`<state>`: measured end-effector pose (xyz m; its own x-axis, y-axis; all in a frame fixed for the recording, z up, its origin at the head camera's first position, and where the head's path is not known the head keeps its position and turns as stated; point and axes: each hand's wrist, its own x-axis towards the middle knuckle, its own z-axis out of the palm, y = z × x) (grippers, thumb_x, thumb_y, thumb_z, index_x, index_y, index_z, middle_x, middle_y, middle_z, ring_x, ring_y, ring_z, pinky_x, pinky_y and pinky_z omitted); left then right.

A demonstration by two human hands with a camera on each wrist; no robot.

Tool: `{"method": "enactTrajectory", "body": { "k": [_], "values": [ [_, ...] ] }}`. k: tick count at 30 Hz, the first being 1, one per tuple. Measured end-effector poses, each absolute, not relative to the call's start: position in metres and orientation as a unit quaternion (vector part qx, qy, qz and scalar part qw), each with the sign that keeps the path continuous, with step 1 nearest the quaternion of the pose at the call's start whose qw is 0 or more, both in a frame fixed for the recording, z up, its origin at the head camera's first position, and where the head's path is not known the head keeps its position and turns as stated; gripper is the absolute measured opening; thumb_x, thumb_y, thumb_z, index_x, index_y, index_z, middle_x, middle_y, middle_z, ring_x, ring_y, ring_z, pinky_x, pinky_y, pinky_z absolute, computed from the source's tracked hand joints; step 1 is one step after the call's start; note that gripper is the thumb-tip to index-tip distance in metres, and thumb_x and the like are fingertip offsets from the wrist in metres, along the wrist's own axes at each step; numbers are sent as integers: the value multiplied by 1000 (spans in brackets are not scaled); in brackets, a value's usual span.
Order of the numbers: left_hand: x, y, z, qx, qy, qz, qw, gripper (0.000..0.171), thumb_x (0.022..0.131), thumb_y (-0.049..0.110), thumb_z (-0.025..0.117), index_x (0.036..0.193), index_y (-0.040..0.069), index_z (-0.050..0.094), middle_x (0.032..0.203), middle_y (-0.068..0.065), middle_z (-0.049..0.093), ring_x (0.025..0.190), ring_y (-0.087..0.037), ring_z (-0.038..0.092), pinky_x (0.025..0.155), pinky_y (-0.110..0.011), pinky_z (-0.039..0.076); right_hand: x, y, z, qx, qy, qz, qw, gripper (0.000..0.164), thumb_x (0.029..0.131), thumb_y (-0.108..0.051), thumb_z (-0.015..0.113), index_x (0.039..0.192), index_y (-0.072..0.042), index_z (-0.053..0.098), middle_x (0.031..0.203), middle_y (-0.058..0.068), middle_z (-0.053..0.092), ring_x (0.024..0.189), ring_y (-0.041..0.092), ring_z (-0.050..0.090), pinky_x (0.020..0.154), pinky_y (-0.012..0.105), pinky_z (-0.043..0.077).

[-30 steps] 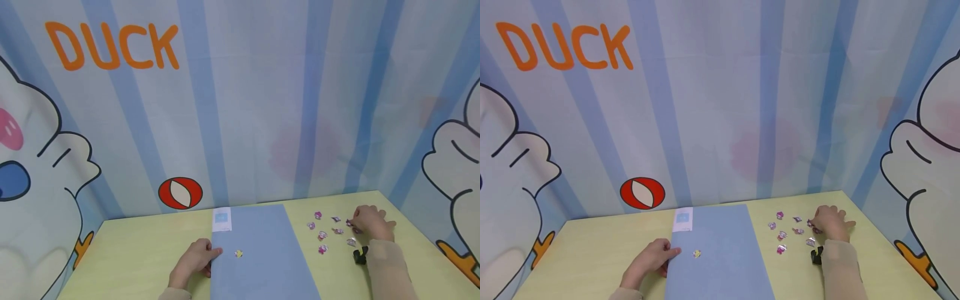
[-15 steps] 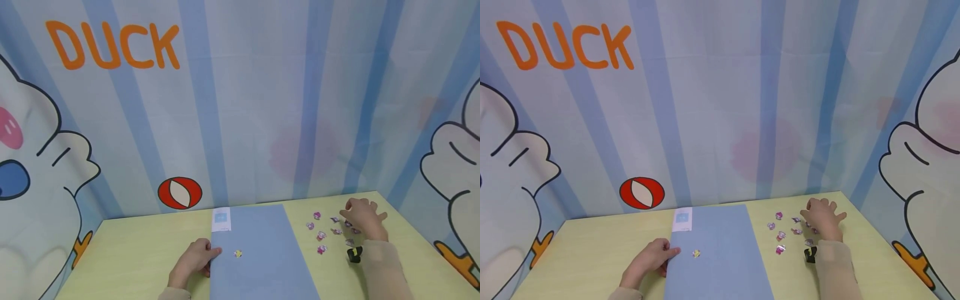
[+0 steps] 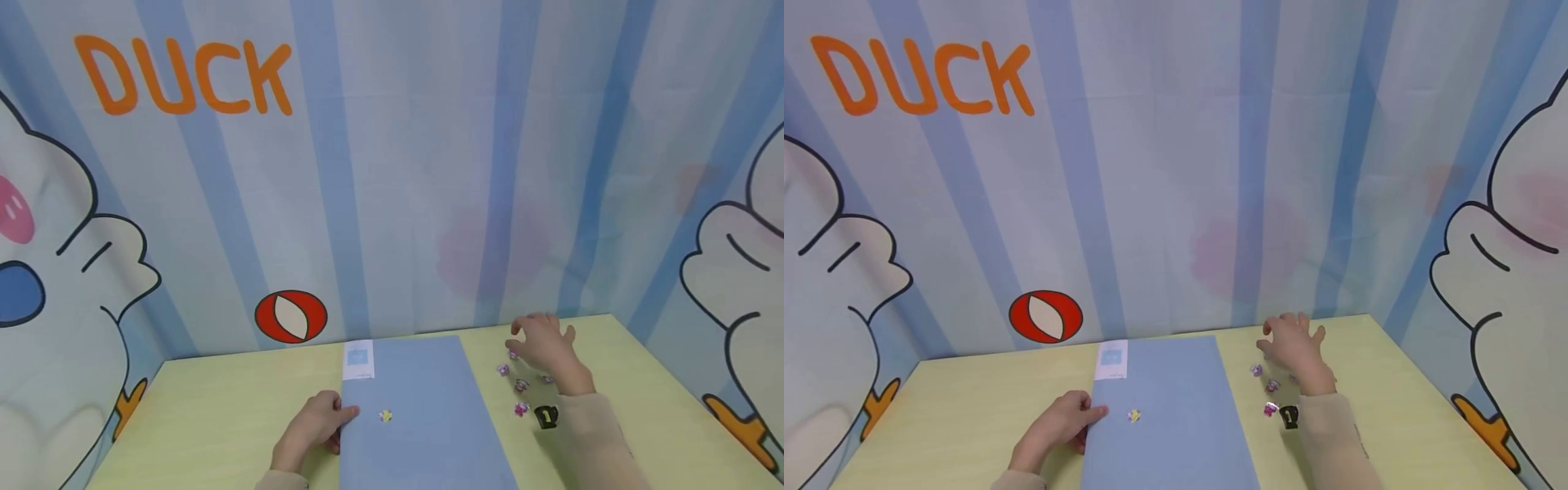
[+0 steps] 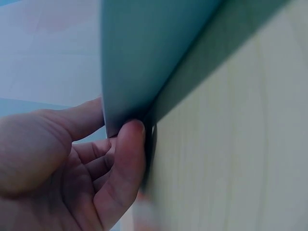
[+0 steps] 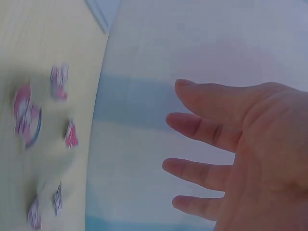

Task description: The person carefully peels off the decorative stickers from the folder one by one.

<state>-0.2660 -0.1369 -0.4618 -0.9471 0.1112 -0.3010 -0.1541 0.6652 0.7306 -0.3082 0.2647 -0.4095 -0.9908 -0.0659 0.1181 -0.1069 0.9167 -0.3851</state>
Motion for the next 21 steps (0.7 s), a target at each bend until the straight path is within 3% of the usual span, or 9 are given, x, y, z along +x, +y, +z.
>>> {"method": "enactTrajectory", "body": {
  "k": [11,21],
  "values": [
    [-268,-136,-462,-19,900,401,166,27,95,24,65,84,3,52,70,-11,57,50,-18,59,49,-27,51,-302,206,-404,112,-976,176,66,20,90,-27,69,105,-14,65,133,20,51,136,50,23,98,79,10],
    [-269,-138,-463,-28,902,396,169,27,95,26,65,86,3,53,72,-11,57,51,-18,59,50,-27,51,-298,161,-401,140,-975,158,68,19,87,-27,75,102,-20,67,130,11,54,134,44,30,100,77,14]
  ]
}}
